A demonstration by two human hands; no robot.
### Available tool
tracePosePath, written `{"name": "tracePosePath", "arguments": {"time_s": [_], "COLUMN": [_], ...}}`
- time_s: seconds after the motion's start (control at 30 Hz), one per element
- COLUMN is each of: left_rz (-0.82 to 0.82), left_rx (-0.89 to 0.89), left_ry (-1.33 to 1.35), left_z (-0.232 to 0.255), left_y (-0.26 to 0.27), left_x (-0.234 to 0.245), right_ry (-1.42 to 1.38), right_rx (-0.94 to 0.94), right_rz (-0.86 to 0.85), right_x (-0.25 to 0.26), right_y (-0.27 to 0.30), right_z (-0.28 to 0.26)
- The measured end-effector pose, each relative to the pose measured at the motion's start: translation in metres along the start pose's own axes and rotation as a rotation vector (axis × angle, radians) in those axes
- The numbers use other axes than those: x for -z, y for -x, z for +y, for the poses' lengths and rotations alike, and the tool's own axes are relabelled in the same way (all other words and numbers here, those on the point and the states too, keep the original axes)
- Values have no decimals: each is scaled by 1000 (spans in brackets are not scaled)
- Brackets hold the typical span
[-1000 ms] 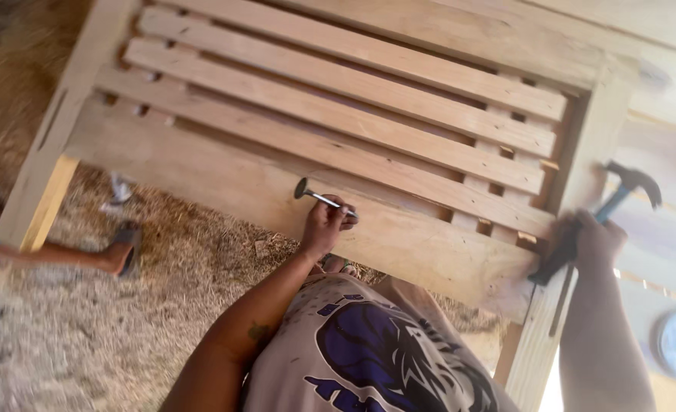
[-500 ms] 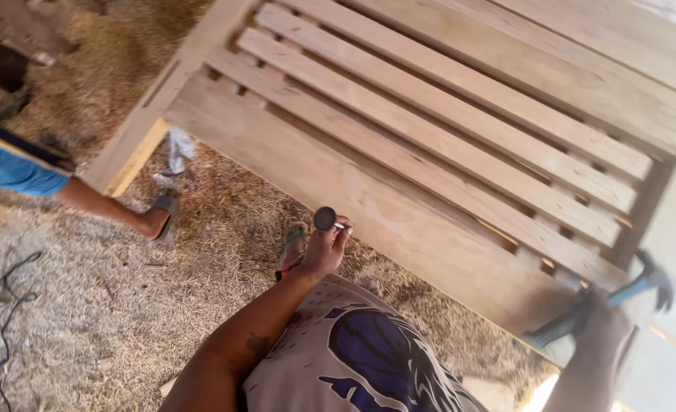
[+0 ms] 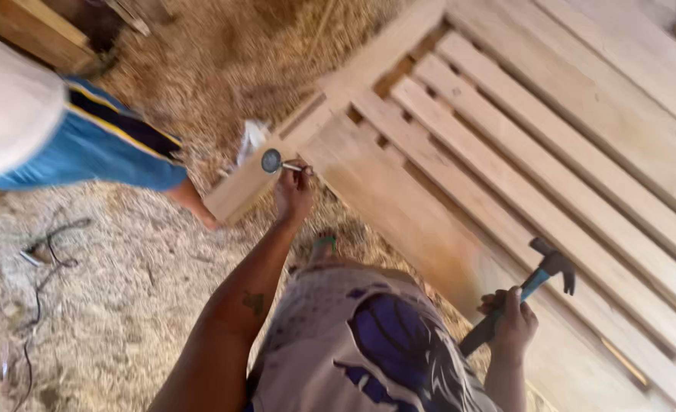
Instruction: The person hammers a metal tool into a wooden structure and then uses sandpaper to sand the wooden slats and frame.
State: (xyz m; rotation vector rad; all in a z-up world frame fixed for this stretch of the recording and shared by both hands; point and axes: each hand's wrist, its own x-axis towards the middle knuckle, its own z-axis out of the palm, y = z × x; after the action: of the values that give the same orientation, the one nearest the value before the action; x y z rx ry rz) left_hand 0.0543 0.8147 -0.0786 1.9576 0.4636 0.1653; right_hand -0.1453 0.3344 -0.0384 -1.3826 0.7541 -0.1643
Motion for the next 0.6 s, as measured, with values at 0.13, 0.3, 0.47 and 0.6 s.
{"name": "tracePosePath", "arguments": {"time_s": [0.13, 0.3, 0.47, 0.6], "left_rz": [79, 0, -30, 16], "left_rx": [-201, -258, -158, -292], "left_ry": [10, 78, 94, 94], "left_z": [-23, -30, -15, -17], "left_y": [-69, -83, -68, -63], "left_x": [20, 17, 20, 17], "right_ry": [241, 568, 637, 658], "right_rx": [-19, 31, 65, 171], "right_rz": [-133, -390, -591, -765], "right_x": [-112, -191, -245, -290], "right_y": [11, 18, 19, 22], "right_z": [-61, -114, -149, -177]}}
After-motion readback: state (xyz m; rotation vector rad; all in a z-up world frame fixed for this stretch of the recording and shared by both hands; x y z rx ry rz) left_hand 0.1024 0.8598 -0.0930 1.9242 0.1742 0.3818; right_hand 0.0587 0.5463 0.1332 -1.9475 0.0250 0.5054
